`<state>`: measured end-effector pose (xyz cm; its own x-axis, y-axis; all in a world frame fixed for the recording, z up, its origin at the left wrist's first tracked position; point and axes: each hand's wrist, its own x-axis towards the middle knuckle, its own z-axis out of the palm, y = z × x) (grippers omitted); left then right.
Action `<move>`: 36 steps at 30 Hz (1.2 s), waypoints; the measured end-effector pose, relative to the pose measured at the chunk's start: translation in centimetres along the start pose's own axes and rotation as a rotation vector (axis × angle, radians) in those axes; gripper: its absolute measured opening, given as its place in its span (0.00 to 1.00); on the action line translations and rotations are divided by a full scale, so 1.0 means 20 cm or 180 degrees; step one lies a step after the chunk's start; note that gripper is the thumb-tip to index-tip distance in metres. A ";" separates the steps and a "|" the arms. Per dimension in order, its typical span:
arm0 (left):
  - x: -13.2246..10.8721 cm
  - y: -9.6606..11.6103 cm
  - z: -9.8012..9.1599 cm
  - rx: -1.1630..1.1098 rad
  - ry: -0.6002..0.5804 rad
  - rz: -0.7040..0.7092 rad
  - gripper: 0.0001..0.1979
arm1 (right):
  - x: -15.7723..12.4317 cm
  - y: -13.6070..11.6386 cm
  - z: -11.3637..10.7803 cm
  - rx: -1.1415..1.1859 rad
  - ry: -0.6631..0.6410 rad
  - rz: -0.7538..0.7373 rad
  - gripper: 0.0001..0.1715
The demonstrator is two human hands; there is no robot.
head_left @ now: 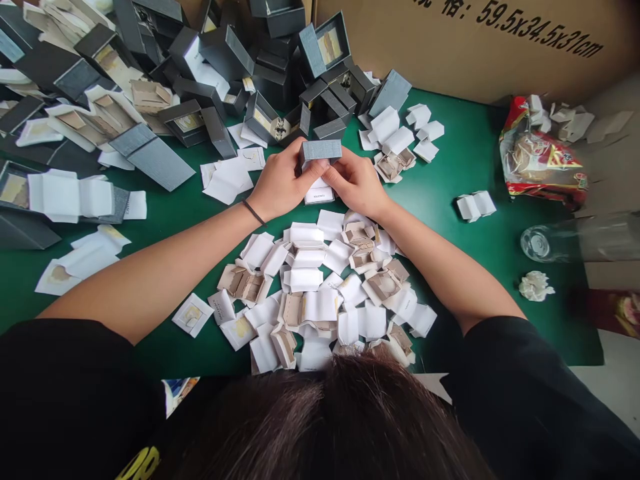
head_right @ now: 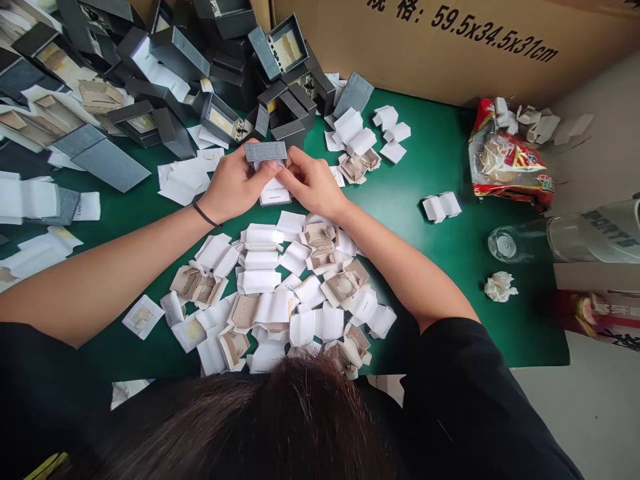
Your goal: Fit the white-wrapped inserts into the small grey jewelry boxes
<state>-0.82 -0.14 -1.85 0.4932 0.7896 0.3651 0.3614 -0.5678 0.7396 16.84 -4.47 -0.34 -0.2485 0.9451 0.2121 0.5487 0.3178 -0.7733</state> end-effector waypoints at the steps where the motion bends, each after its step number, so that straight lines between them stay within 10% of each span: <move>1: 0.00 0.00 0.00 0.0023 -0.0002 -0.0014 0.28 | 0.00 0.00 0.00 -0.0010 0.0002 -0.0002 0.30; 36: 0.00 -0.01 0.01 0.0059 -0.0163 -0.0140 0.27 | 0.00 0.02 0.00 -0.0111 -0.0005 0.0007 0.30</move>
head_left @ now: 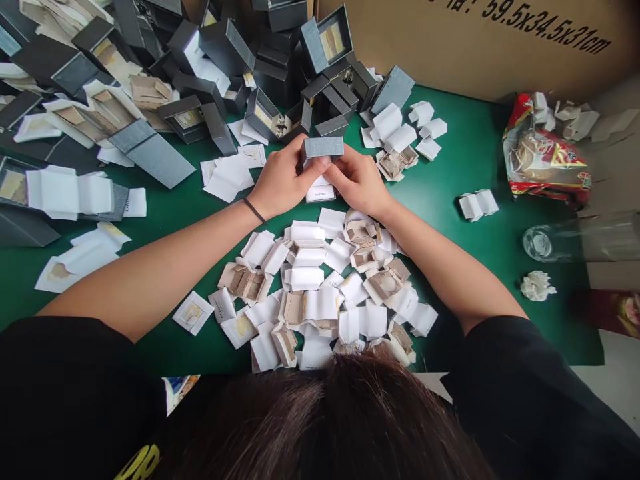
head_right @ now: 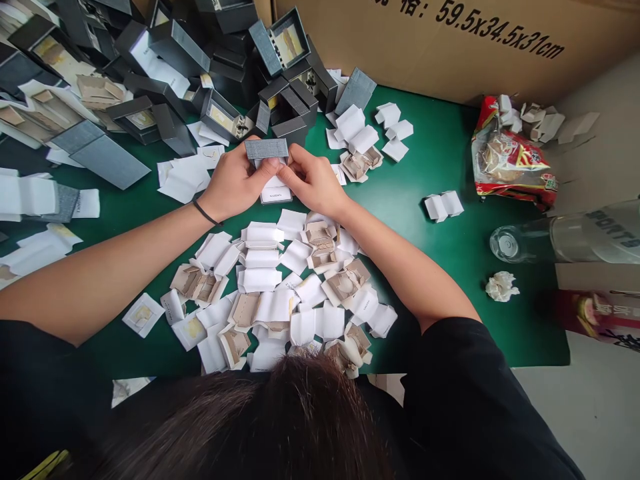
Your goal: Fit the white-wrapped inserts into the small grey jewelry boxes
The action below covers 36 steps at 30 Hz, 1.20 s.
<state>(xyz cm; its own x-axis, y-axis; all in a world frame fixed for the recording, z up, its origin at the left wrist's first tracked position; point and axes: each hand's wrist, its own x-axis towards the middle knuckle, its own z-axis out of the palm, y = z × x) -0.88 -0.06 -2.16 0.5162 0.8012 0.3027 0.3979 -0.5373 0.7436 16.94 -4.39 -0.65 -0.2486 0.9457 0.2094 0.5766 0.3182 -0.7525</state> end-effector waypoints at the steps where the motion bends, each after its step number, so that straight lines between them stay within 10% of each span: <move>1: 0.00 0.00 0.00 -0.0029 -0.0001 -0.0021 0.27 | 0.00 0.00 0.00 -0.0007 0.0001 0.0009 0.30; 36: 0.00 0.01 0.00 -0.0239 0.0176 0.0140 0.26 | 0.00 -0.01 0.00 0.0044 0.0004 0.0036 0.34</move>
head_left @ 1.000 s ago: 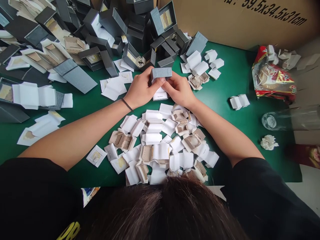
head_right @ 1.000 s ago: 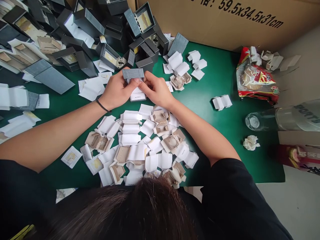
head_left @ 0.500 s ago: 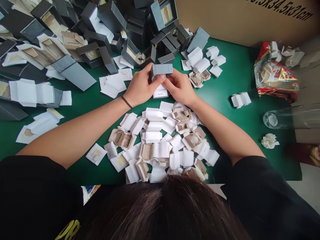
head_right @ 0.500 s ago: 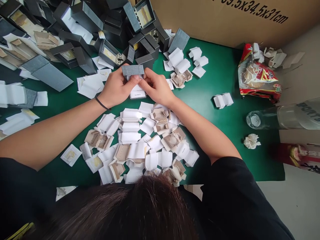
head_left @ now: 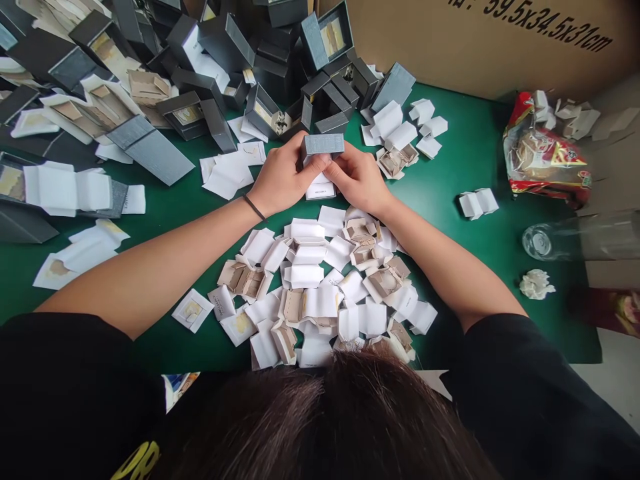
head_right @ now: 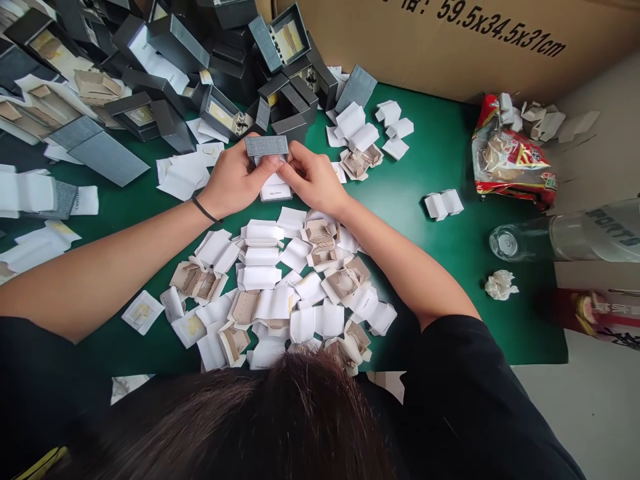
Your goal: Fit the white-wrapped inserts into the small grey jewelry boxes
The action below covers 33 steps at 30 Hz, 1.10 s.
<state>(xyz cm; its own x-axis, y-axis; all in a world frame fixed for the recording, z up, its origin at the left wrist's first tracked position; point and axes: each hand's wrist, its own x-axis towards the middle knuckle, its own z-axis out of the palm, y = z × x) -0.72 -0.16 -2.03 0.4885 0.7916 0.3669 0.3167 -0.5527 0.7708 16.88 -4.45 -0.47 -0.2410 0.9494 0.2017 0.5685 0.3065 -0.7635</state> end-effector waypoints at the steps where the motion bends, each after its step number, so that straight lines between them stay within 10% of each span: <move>1: 0.00 0.00 0.00 0.0005 -0.0006 -0.0017 0.26 | 0.00 0.00 0.00 0.0016 -0.0011 0.0007 0.34; 33: -0.01 0.00 0.00 -0.0058 -0.0214 0.0028 0.30 | -0.01 0.03 0.01 -0.0028 0.0599 -0.0111 0.33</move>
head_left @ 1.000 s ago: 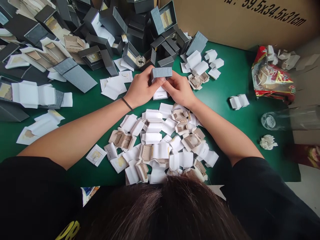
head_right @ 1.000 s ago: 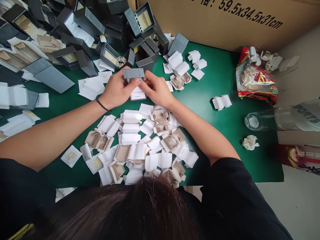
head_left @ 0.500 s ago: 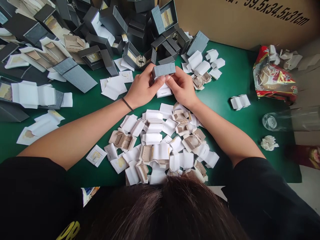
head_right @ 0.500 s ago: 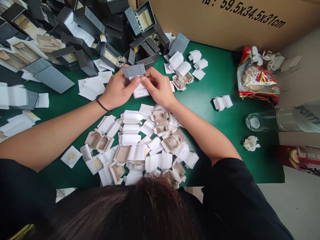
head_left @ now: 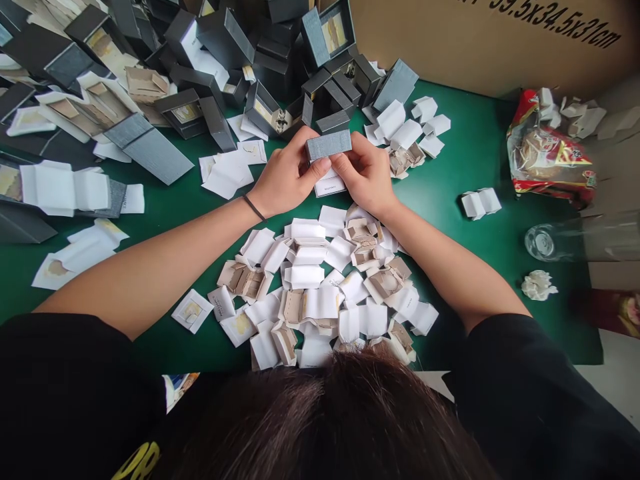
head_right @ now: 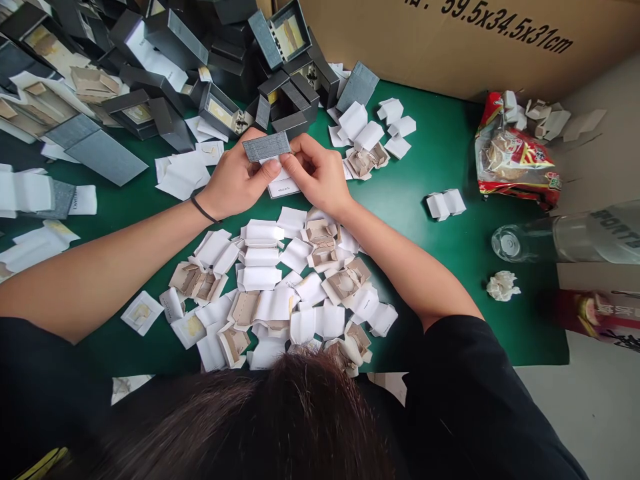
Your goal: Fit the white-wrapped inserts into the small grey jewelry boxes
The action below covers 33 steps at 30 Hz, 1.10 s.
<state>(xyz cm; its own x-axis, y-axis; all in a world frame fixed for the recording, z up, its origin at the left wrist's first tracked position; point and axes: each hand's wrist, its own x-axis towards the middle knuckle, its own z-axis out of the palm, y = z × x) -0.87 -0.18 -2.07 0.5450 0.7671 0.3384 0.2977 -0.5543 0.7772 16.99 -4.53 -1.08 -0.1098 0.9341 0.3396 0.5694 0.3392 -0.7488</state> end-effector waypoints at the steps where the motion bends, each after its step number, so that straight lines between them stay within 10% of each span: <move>1: 0.00 0.00 0.00 -0.0019 -0.0009 0.0007 0.30 | 0.00 0.00 0.00 -0.0014 -0.0013 -0.0013 0.33; 33: 0.01 0.00 0.00 -0.0146 0.0010 0.0088 0.24 | 0.00 0.02 0.00 -0.0017 0.0061 0.0018 0.31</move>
<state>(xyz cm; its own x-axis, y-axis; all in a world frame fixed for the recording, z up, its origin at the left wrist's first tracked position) -0.66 -0.03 -1.93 0.5499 0.7528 0.3618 0.2462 -0.5600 0.7911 17.22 -4.30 -1.45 -0.0909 0.9336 0.3465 0.5743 0.3334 -0.7477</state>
